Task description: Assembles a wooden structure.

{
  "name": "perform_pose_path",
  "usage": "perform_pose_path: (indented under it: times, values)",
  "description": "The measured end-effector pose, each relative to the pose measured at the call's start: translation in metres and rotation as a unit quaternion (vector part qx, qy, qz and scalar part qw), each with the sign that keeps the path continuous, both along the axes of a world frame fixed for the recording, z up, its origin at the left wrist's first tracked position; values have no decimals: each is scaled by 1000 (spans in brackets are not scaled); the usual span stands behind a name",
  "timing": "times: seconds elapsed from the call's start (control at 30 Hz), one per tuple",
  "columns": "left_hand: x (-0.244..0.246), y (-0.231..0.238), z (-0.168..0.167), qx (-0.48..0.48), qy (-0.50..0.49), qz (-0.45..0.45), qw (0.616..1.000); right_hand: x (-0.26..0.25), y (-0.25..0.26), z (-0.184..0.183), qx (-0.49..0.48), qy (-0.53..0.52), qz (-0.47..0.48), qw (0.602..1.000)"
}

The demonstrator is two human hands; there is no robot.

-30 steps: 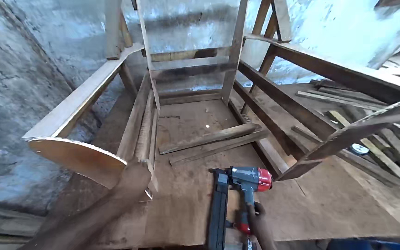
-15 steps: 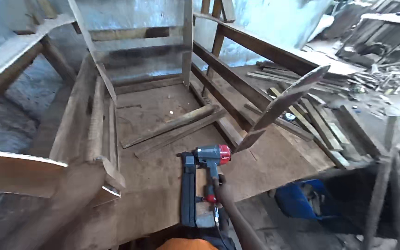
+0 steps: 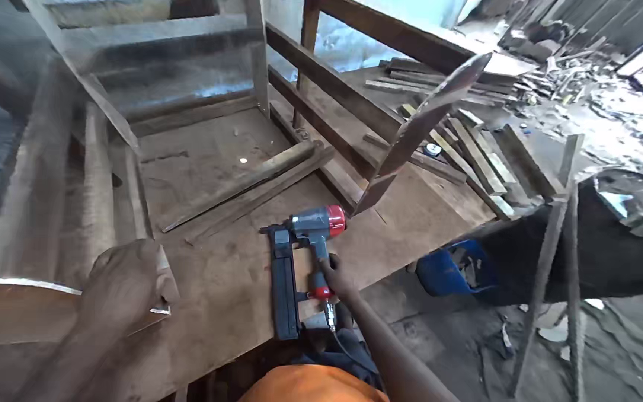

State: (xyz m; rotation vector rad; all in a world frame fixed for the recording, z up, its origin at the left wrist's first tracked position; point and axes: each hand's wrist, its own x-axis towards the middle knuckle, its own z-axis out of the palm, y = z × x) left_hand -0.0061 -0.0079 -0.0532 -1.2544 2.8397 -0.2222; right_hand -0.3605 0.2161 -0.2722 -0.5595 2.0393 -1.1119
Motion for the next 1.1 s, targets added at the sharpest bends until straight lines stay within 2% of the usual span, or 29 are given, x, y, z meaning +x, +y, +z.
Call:
perform_pose_path:
  times: [0.1, 0.17, 0.3, 0.4, 0.5, 0.6, 0.67, 0.8, 0.87, 1.0, 1.1]
  values:
    - [-20, -2, -35, 154, 160, 4, 975, -13, 1, -4, -66, -137, 4, 988]
    - [-37, 0, -59, 195, 193, 21, 961, -13, 3, 7, -61, -175, -23, 982]
    - [-72, 6, -71, 198, 179, 37, 963, -4, 46, 31, -34, -204, -125, 970]
    - [-104, 14, -67, 189, 246, 14, 951, -4, 95, 34, -63, -207, -227, 950]
    - [-159, 33, -57, 255, 368, 10, 894, -22, 120, 45, -49, -172, -321, 930]
    - [-242, 46, -69, 321, 477, -29, 817, -76, 133, 42, -47, -126, -344, 929]
    - [-299, 57, -81, 333, 505, -48, 795, -120, 140, 35, -53, -95, -357, 928]
    - [-395, 80, -103, 307, 526, -65, 790, -201, 142, 34, -17, -70, -367, 927]
    - [-427, 87, -108, 308, 520, -63, 794, -233, 147, 29, -8, -59, -359, 931]
    - [-462, 91, -106, 291, 525, -40, 799, -283, 136, 16, -32, -45, -363, 930]
    - [-463, 95, -107, 277, 521, -32, 807, -299, 126, 10, -41, -39, -368, 928]
